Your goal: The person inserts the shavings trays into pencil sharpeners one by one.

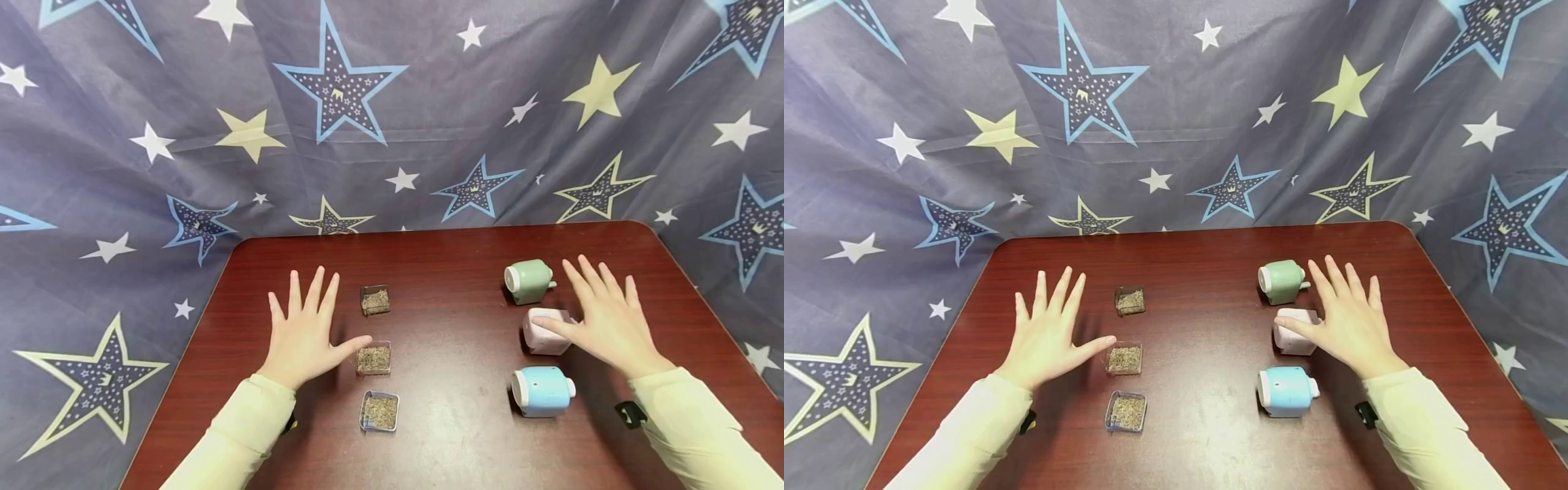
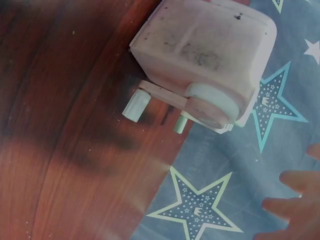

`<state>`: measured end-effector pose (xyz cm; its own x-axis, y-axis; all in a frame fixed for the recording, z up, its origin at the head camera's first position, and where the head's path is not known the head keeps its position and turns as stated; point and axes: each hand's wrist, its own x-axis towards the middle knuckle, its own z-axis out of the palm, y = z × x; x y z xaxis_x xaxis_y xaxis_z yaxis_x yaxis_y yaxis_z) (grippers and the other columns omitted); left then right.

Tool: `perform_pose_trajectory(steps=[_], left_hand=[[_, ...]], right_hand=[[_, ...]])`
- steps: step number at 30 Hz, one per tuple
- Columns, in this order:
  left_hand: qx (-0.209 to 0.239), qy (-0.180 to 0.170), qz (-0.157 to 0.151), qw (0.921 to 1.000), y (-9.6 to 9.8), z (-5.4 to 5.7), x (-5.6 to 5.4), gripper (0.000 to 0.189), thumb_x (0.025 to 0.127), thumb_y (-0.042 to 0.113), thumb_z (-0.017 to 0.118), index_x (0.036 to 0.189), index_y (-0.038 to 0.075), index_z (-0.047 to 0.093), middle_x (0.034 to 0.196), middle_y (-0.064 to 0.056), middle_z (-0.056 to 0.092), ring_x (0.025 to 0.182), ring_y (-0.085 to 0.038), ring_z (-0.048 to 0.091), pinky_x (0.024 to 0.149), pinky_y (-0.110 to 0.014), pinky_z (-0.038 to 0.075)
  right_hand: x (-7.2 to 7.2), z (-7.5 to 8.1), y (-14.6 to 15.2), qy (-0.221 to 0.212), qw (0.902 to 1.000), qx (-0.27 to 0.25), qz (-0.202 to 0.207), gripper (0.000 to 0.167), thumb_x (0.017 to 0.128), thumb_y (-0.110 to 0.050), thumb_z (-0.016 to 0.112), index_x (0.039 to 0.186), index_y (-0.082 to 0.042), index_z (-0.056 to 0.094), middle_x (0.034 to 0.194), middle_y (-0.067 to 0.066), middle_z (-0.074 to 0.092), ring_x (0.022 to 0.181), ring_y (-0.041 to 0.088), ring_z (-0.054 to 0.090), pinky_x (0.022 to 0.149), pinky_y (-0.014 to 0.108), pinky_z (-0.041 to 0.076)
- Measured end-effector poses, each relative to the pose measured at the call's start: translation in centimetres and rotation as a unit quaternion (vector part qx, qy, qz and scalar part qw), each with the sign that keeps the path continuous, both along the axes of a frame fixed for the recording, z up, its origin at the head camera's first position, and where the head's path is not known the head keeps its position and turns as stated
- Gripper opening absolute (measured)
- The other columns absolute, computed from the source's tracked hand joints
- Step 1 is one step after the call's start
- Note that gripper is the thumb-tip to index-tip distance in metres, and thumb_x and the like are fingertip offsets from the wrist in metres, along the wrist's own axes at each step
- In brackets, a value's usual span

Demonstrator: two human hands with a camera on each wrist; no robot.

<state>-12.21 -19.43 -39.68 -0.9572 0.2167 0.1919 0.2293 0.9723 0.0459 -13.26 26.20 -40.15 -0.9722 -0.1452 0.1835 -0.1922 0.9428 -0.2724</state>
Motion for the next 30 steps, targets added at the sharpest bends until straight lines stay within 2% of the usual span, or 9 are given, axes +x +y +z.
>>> perform_pose_trajectory(steps=[6,12,21,30], left_hand=[[-0.014,0.012,-0.029,0.9994,0.5,-0.1,0.8,0.115,0.072,0.086,0.054,0.16,0.021,0.015,0.167,-0.007,0.014,0.152,-0.046,0.004,0.111,-0.077,0.008],[-0.021,0.008,-0.064,0.9977,1.3,-0.2,1.8,0.113,0.072,0.085,0.057,0.158,0.019,0.024,0.166,-0.007,0.02,0.152,-0.045,0.007,0.113,-0.074,0.008],[-0.032,0.016,-0.106,0.9937,2.0,-0.7,3.2,0.109,0.073,0.084,0.056,0.156,0.019,0.03,0.163,-0.006,0.028,0.151,-0.042,0.017,0.114,-0.071,0.016],[-0.047,0.021,-0.142,0.9885,2.7,-1.1,4.3,0.108,0.074,0.084,0.055,0.156,0.019,0.03,0.162,-0.004,0.029,0.149,-0.041,0.024,0.114,-0.068,0.021]], right_hand=[[0.6,0.2,-0.3,0.011,0.9997,0.012,0.016,0.11,0.074,-0.072,0.068,0.157,-0.014,0.026,0.161,0.02,0.026,0.144,0.05,0.025,0.113,0.072,0.004],[1.2,0.3,-0.8,0.015,0.9995,0.017,0.024,0.111,0.071,-0.075,0.069,0.155,-0.013,0.033,0.161,0.018,0.029,0.145,0.048,0.025,0.114,0.07,0.007],[2.1,0.0,-1.2,0.012,0.9991,0.018,0.037,0.11,0.072,-0.077,0.066,0.155,-0.013,0.032,0.162,0.017,0.027,0.145,0.047,0.024,0.116,0.068,0.002],[3.2,-0.4,-2.0,0.014,0.9983,0.013,0.054,0.109,0.071,-0.077,0.067,0.154,-0.013,0.036,0.16,0.016,0.032,0.145,0.046,0.026,0.119,0.063,-0.001]])
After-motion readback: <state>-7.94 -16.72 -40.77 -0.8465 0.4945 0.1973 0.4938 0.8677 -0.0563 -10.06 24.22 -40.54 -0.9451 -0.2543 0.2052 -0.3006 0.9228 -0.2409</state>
